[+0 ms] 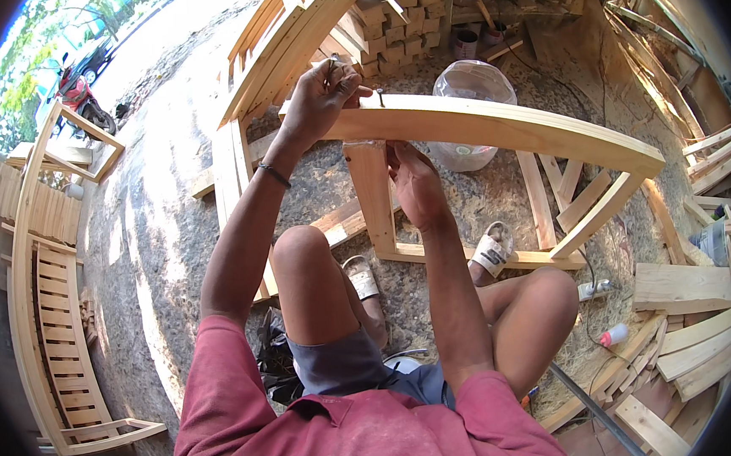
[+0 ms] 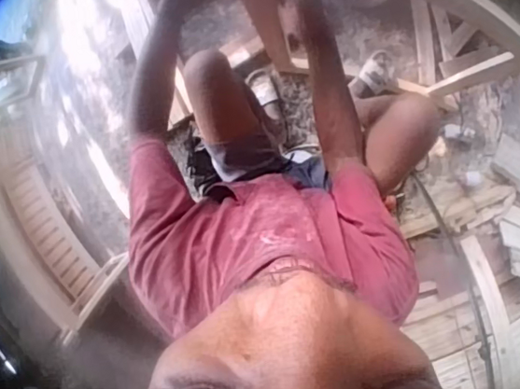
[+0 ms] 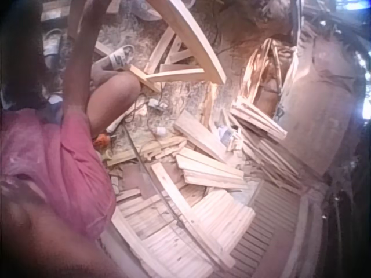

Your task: The person positions a nail on a wooden frame and hammers it in, then repeats the action with another nail.

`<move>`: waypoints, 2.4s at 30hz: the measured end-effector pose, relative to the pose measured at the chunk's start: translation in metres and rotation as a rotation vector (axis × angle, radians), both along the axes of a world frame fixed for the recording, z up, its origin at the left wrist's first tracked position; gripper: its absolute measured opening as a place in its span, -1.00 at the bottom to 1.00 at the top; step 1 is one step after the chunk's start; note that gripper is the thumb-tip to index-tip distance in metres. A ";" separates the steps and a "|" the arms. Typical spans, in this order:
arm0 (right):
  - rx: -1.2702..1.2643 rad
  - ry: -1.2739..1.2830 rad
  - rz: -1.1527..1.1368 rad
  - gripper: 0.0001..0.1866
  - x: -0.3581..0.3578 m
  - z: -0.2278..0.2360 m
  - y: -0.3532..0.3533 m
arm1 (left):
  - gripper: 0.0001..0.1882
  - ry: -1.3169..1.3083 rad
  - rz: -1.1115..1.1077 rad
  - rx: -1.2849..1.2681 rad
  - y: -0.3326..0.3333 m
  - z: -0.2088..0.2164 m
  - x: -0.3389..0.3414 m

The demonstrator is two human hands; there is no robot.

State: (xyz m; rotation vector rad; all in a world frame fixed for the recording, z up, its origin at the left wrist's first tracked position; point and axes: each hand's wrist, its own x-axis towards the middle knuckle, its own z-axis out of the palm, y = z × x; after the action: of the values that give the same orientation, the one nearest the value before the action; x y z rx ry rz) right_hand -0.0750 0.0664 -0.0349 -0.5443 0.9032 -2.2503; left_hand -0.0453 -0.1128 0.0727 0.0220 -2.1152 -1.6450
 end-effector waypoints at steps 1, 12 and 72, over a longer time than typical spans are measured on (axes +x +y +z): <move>-0.002 0.002 -0.002 -0.70 0.002 0.001 0.000 | -0.85 -0.011 0.003 -0.074 0.001 0.000 0.002; -0.014 -0.006 -0.013 -0.66 0.003 -0.008 0.001 | -0.65 0.019 0.085 -0.394 0.017 -0.002 0.003; 1.455 1.515 -0.261 -0.38 -0.038 0.115 -0.022 | -0.83 0.087 0.310 -0.571 0.027 -0.006 0.017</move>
State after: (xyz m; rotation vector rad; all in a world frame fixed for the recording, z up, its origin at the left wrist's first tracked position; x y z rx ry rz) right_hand -0.1131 0.0442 0.0799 -1.2966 2.8902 -0.3810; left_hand -0.0281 -0.0858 0.0663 0.0902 -2.2984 -0.8205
